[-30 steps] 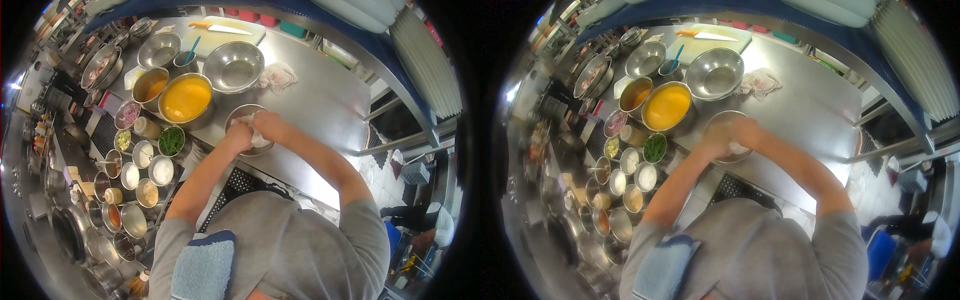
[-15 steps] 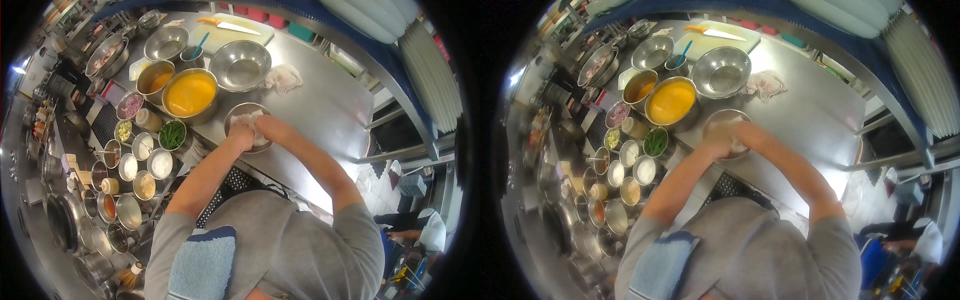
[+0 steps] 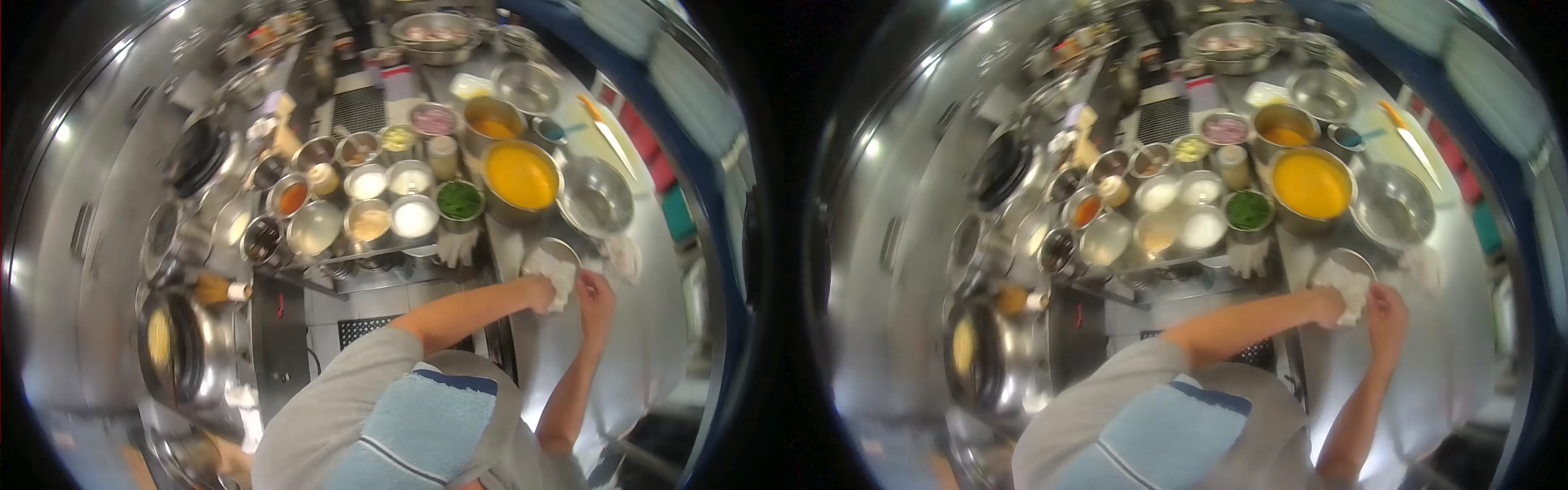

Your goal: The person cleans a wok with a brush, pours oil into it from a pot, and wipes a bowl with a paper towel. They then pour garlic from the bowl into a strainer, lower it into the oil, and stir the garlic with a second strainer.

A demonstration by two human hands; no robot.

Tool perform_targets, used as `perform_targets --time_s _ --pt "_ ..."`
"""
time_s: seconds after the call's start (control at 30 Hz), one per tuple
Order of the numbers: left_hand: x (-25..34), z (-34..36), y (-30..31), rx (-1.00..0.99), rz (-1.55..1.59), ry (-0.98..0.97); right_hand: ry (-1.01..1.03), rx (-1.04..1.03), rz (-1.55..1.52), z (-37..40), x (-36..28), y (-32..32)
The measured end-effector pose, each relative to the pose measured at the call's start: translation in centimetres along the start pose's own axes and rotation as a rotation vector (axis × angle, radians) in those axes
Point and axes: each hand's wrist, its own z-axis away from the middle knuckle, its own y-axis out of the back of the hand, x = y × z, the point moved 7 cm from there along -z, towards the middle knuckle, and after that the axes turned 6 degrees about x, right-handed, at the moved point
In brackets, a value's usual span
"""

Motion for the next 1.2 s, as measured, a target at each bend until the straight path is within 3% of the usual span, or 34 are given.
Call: perform_targets --time_s 0.03,0.1,0.2,0.3,0.33,0.43,0.57,0.63,0.7,0.8,0.87,0.93,1.0,1.1,1.2 --pt "0.5 1.1 1.1 -0.010 0.050 0.018 -0.028 0.016 -0.036 0.0 -0.3 0.0" --pt "0.6 3.2 2.9 0.194 0.135 0.022 -0.114 -0.013 -0.172 0.4 -1.0 -1.0" --pt "0.0 8.4 5.9 0.660 0.193 -0.095 -0.097 -0.101 -0.340 1.1 -3.1 -4.4" --pt "-2.1 16.0 7.9 0.646 0.354 0.033 0.017 -0.244 -0.393 2.5 -5.5 -8.8" --pt "-2.7 19.4 7.7 0.813 0.286 -0.024 0.062 -0.292 -0.393 3.0 -6.5 -10.4" --pt "-6.8 27.4 3.3 0.918 0.350 0.057 -0.018 -0.500 -0.456 5.1 -10.2 -14.8" --pt "-10.9 39.5 -6.2 0.837 0.329 0.653 -0.120 -0.767 -0.564 9.6 -13.4 -20.7" --pt "-12.1 44.5 -12.5 0.894 0.328 0.789 -0.025 -0.872 -0.477 12.4 -14.4 -23.8" --pt "-10.7 49.3 -14.7 0.812 0.445 0.941 0.045 -0.981 -0.436 15.1 -16.4 -27.7" --pt "-9.7 54.2 -17.7 0.907 0.589 0.967 0.089 -1.140 -0.424 20.1 -20.0 -32.4" --pt "-10.3 57.0 -19.4 1.053 0.458 0.951 0.243 -1.203 -0.378 23.4 -25.4 -34.3" --pt "-11.7 59.9 -21.1 1.146 0.555 0.987 0.436 -1.302 -0.340 26.5 -28.3 -37.4" --pt "-10.3 63.5 -17.0 1.195 0.676 1.132 0.717 -1.288 -0.381 29.0 -31.7 -38.6" --pt "-10.6 68.0 -19.5 1.590 1.299 1.052 0.730 -1.336 -0.439 30.9 -34.7 -39.2" --pt "-10.7 73.5 -21.9 1.977 1.420 1.030 0.694 -1.389 -0.360 31.5 -34.6 -40.9"
